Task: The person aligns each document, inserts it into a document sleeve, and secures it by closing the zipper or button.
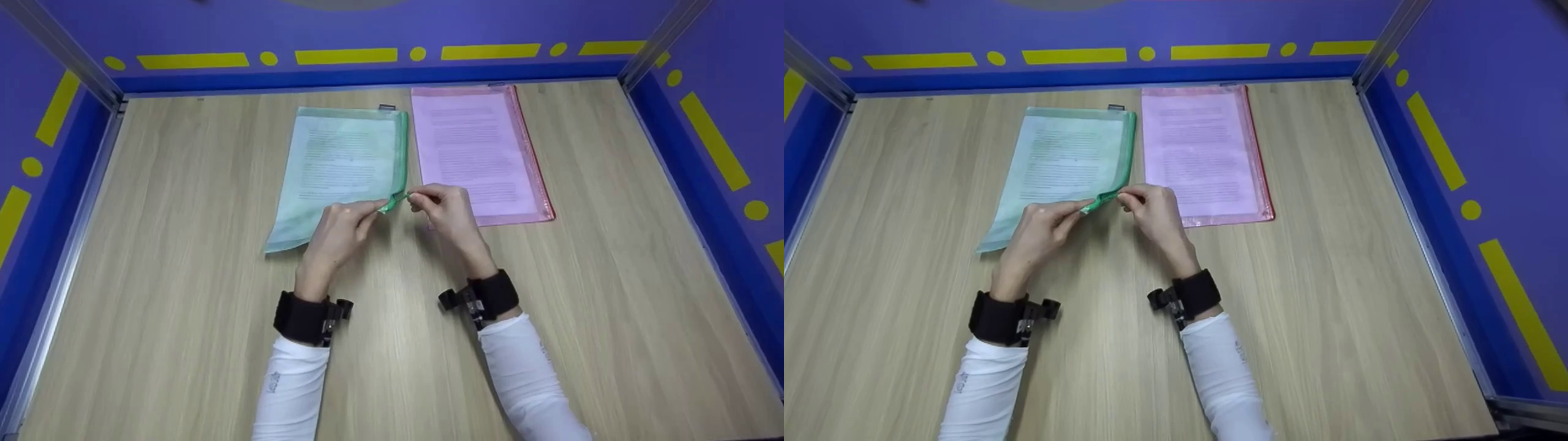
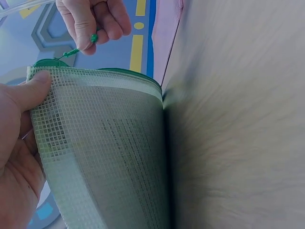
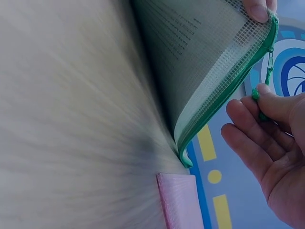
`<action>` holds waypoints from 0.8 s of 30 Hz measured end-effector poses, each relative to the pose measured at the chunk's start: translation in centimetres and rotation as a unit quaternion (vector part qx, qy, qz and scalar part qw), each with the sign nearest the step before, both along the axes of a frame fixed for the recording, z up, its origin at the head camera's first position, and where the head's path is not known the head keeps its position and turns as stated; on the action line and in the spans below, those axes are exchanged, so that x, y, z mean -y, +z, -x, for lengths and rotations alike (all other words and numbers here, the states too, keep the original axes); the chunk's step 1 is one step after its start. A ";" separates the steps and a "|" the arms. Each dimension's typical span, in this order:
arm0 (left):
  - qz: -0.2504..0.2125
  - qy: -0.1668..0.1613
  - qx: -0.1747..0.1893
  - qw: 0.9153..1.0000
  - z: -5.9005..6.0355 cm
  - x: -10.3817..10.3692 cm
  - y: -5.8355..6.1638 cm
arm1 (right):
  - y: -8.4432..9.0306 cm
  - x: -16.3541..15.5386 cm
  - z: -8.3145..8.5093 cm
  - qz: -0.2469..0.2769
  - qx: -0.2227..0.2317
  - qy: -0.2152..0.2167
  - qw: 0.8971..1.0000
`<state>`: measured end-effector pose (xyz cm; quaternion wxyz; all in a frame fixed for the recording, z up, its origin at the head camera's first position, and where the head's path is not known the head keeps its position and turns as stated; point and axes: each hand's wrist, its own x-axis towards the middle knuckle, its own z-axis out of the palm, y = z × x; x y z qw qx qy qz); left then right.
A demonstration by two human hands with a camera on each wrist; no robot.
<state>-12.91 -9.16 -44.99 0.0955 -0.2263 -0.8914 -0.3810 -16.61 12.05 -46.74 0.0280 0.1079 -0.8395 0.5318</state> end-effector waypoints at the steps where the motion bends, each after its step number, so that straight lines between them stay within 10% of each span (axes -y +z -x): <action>1: -0.001 -0.002 -0.002 1.000 0.0 0.0 0.1 | 0.0 0.0 0.0 -0.004 -0.002 -0.002 1.000; 24: -0.052 0.024 -0.028 0.998 -0.4 2.2 1.8 | -0.5 -2.3 1.2 -0.030 -0.009 -0.064 0.997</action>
